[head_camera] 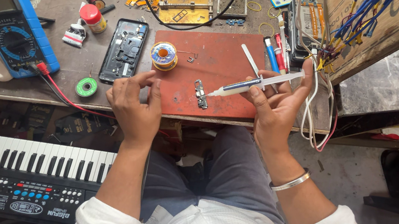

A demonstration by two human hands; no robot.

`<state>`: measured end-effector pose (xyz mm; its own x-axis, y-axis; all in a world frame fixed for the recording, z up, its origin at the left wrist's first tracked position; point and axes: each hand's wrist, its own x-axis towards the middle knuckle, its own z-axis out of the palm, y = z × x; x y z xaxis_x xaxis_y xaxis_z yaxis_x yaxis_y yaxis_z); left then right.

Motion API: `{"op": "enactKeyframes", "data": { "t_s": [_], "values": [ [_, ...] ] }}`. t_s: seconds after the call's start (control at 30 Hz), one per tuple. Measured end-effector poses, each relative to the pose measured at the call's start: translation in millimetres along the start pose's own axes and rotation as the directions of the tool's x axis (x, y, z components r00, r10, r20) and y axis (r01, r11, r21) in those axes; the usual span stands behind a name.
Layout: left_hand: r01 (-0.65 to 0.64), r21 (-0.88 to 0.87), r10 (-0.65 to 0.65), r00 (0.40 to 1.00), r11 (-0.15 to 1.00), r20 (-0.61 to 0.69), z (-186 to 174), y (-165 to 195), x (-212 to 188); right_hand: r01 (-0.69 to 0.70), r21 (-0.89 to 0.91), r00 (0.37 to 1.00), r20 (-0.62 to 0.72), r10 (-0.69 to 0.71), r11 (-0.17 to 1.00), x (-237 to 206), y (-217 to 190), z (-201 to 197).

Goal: The person works on a small circuit board at a repair bench, first scraping and cleaning the board with a handheld tool, then applying flux from a syringe onto the board, and finally soldering components on the board using a soldering iron in one hand and tweezers in the other.

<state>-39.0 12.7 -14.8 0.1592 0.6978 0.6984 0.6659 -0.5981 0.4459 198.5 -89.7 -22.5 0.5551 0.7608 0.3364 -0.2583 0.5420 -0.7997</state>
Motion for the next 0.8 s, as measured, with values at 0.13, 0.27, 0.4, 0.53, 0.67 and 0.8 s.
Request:
{"op": "enactKeyframes", "data": {
  "t_s": [0.13,0.27,0.4,0.53,0.67,0.8],
  "values": [
    [-0.176,-0.134,0.184,0.982,0.975,0.051,0,13,1,0.084,-0.174,0.995,0.066,-0.074,0.981,-2,0,-1],
    [-0.221,-0.193,0.256,0.951,0.956,0.175,5,31,-3,0.245,-0.242,0.962,0.18,-0.205,0.939,6,8,-5],
    [-0.23,-0.197,0.273,0.935,0.953,0.225,6,39,-3,0.263,-0.236,0.957,0.186,-0.222,0.936,15,14,-9],
    [-0.167,-0.174,0.212,0.934,0.97,0.287,4,39,1,0.2,-0.2,0.971,0.172,-0.166,0.959,13,16,-9],
    [-0.123,-0.181,0.18,0.921,0.976,0.346,5,41,3,0.217,-0.223,0.964,0.201,-0.173,0.95,10,16,-8],
    [-0.093,-0.192,0.157,0.922,0.977,0.353,4,41,3,0.224,-0.213,0.961,0.208,-0.179,0.951,9,17,-8]
  ]
}}
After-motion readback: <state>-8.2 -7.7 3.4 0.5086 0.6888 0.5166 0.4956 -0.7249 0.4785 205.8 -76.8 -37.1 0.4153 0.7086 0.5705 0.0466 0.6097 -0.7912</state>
